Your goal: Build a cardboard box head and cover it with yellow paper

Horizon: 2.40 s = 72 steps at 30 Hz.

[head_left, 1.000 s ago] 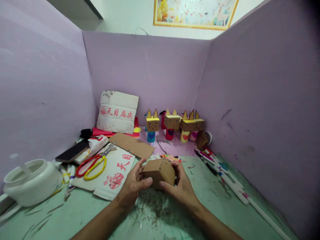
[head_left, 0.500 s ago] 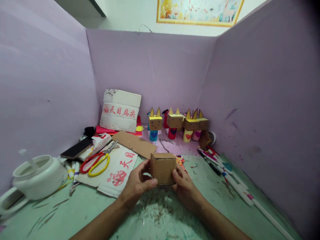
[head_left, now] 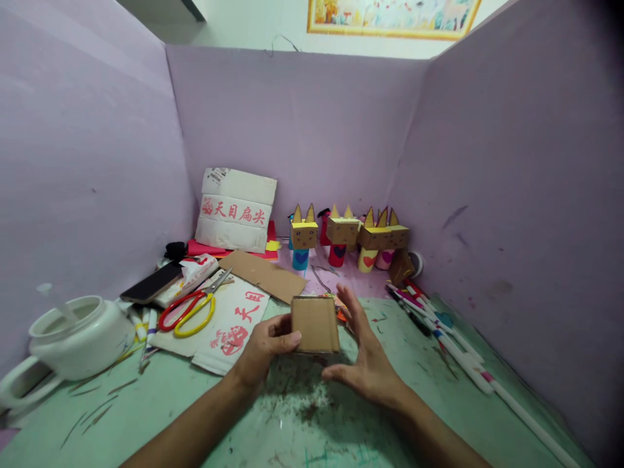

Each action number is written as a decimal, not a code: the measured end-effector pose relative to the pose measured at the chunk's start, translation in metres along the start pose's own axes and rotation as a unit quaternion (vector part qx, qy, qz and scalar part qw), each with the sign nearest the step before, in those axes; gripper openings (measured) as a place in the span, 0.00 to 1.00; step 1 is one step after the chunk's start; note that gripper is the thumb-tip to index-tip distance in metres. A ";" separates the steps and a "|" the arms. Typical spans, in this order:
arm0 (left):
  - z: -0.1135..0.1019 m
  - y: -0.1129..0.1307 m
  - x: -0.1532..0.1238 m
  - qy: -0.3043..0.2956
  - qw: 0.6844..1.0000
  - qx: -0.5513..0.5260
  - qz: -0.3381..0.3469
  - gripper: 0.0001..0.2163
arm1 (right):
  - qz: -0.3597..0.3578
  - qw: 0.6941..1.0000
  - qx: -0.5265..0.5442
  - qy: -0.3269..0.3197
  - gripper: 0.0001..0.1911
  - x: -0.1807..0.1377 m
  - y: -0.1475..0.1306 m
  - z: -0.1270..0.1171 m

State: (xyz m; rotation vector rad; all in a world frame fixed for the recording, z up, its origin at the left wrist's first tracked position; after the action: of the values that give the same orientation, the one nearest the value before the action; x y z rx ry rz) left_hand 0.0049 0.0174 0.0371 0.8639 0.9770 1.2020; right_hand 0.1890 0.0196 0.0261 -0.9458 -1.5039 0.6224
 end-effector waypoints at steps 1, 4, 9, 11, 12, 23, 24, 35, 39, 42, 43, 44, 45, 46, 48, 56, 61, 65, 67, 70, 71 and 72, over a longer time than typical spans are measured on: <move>0.000 -0.002 0.001 0.002 1.000 0.012 -0.005 0.30 | -0.010 1.000 -0.019 -0.012 0.62 0.000 -0.001 0.000; -0.003 -0.008 0.004 0.020 0.998 0.055 -0.005 0.46 | -0.006 0.999 -0.032 -0.034 0.59 -0.001 0.000 0.001; -0.012 0.001 0.002 -0.006 0.973 0.191 0.130 0.55 | -0.015 1.000 -0.014 -0.014 0.56 -0.002 0.001 -0.001; -0.014 0.008 -0.003 -0.026 0.936 0.275 0.218 0.53 | -0.029 0.999 -0.004 -0.016 0.55 -0.003 0.001 -0.002; -0.014 0.011 -0.005 -0.036 0.919 0.306 0.246 0.52 | -0.037 0.999 0.001 -0.020 0.55 -0.004 0.000 -0.002; -0.006 0.011 -0.013 -0.072 0.901 0.297 0.307 0.46 | -0.141 0.987 -0.062 -0.040 0.52 -0.012 -0.003 0.002; -0.006 0.011 -0.013 -0.070 0.904 0.294 0.303 0.46 | -0.149 0.986 -0.070 -0.039 0.52 -0.013 -0.004 0.002; -0.010 0.010 -0.013 -0.045 0.838 0.366 0.402 0.42 | -0.184 0.977 -0.105 -0.005 0.52 -0.011 -0.013 0.000; -0.008 0.012 -0.013 -0.027 0.843 0.349 0.408 0.38 | -0.181 0.977 -0.113 -0.006 0.46 -0.010 -0.015 -0.001; -0.007 0.013 -0.014 -0.017 0.827 0.354 0.436 0.37 | -0.179 0.979 -0.102 -0.004 0.42 -0.010 -0.017 -0.001; -0.007 0.012 -0.014 -0.017 0.819 0.357 0.449 0.37 | -0.179 0.979 -0.094 -0.003 0.41 -0.009 -0.018 -0.001; -0.007 0.012 -0.015 -0.018 0.810 0.361 0.462 0.37 | -0.181 0.980 -0.085 -0.002 0.40 -0.009 -0.019 -0.001; -0.007 0.011 -0.016 -0.020 0.801 0.364 0.475 0.37 | -0.184 0.980 -0.079 0.001 0.40 -0.010 -0.020 -0.001; -0.007 0.010 -0.016 -0.021 0.793 0.365 0.487 0.37 | -0.190 0.979 -0.075 0.004 0.40 -0.010 -0.020 -0.002; -0.008 0.008 -0.017 -0.023 0.783 0.369 0.500 0.38 | -0.198 0.977 -0.074 0.001 0.40 -0.010 -0.020 -0.002; -0.013 0.008 -0.012 0.012 0.813 0.366 0.453 0.40 | -0.116 0.989 -0.079 -0.046 0.53 -0.007 -0.009 -0.001; -0.018 0.004 -0.010 -0.018 0.843 0.346 0.413 0.45 | -0.135 0.989 -0.042 -0.041 0.40 0.000 -0.010 -0.001; -0.021 0.005 -0.006 -0.049 0.910 0.223 0.345 0.38 | -0.091 0.994 -0.013 -0.064 0.42 0.004 -0.010 -0.008; -0.025 0.010 -0.002 -0.021 0.930 0.139 0.339 0.32 | -0.090 0.991 -0.014 -0.097 0.43 0.005 -0.011 -0.012; -0.032 0.019 0.004 0.053 0.946 0.040 0.318 0.29 | -0.112 0.980 -0.013 -0.163 0.43 0.006 -0.014 -0.014; -0.033 0.021 0.005 0.060 0.955 0.037 0.289 0.29 | -0.123 0.975 -0.009 -0.187 0.43 0.006 -0.015 -0.014; -0.031 0.022 0.006 0.051 0.966 0.052 0.248 0.31 | -0.134 0.969 -0.002 -0.208 0.43 0.006 -0.016 -0.013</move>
State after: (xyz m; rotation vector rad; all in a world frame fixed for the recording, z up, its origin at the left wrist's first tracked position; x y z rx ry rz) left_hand -0.0314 0.0274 0.0462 1.1850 0.9392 1.6431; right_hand 0.1982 0.0144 0.0450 -0.6184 -1.9672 0.6442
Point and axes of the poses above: each hand's wrist, its own x-axis towards the middle knuckle, its own z-axis out of the palm, y = z × x, the point moved 2 cm from there along x, towards the middle knuckle, and after that the axes turned 15 degrees about y, right-handed, at the moved point
